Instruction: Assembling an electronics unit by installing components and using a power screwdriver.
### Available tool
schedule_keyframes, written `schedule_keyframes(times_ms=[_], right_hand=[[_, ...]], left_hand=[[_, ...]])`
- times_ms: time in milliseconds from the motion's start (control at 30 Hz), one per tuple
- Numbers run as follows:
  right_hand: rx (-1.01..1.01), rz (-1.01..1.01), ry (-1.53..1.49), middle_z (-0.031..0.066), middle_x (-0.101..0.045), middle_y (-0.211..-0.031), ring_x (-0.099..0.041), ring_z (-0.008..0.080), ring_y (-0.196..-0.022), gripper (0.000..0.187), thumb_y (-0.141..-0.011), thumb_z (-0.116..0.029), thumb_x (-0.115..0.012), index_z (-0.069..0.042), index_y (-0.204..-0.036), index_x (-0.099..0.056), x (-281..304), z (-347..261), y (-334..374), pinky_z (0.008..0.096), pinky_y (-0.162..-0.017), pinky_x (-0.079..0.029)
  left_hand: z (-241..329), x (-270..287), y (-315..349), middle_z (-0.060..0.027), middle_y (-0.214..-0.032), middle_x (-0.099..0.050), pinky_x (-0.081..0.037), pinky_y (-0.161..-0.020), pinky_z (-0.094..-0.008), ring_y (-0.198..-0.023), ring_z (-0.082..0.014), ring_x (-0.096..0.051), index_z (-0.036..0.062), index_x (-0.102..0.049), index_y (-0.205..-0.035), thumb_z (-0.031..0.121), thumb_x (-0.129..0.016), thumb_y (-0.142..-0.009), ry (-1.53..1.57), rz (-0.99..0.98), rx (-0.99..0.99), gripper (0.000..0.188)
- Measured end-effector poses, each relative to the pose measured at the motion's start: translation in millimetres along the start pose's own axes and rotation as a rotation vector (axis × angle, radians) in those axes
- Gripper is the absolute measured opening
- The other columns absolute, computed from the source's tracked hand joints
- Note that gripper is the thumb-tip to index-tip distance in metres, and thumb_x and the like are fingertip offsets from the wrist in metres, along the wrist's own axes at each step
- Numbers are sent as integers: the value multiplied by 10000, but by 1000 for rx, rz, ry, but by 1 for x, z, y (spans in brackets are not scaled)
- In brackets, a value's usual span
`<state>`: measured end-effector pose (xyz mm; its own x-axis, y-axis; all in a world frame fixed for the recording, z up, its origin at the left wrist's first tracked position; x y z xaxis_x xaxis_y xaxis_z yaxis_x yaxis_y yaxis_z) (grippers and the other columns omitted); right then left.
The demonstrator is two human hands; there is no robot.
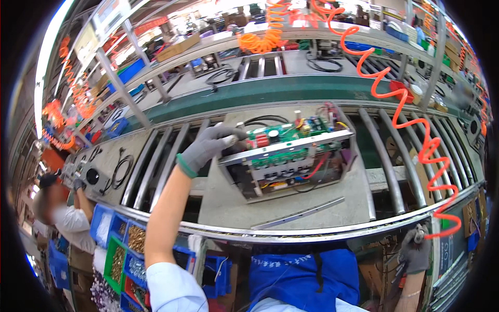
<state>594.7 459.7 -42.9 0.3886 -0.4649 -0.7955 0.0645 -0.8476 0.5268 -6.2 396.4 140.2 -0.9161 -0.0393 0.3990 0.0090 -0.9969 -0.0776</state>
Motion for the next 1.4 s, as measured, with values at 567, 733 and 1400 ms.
schedule_keyframes(times_ms=[567, 733, 1400], right_hand=[[-134, -75, -64, 122, -657, -898, -620, 243, -779, 361, -871, -405, -560, -76, -983, -659, 79, -49, -77, 278, -590, -541], [142, 25, 368, 82, -614, -771, -610, 156, -761, 280, -848, -384, -609, -112, -906, -640, 77, -51, -79, 232, -509, -431], [-512, -102, -240, 110, -509, -853, -550, 217, -753, 403, -875, -342, -599, 47, -918, -503, 9, -83, -51, 269, -564, -549]], left_hand=[[-4, -33, 13, -157, -1333, -480, -301, -1064, -366, -1263, -245, -426, -21, -430, -1351, 471, -515, -871, -395, 636, -173, 692], [-14, -52, 38, -125, -1418, -420, -266, -1082, -350, -1312, -206, -372, -4, -371, -1407, 314, -471, -908, -337, 876, -155, 600], [-35, -47, 38, -115, -1328, -511, -345, -1033, -333, -1191, -184, -477, -29, -481, -1319, 238, -462, -976, -362, 1064, -102, 434]])
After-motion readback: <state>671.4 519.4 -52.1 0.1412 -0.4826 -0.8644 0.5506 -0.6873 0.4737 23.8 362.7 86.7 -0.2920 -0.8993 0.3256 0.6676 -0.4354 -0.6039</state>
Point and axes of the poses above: each hand's wrist, its own y-axis away from the middle knuckle, its own x-axis out of the back of the hand, z = x × y, the point moved 5 cm from there along -y, towards the middle knuckle
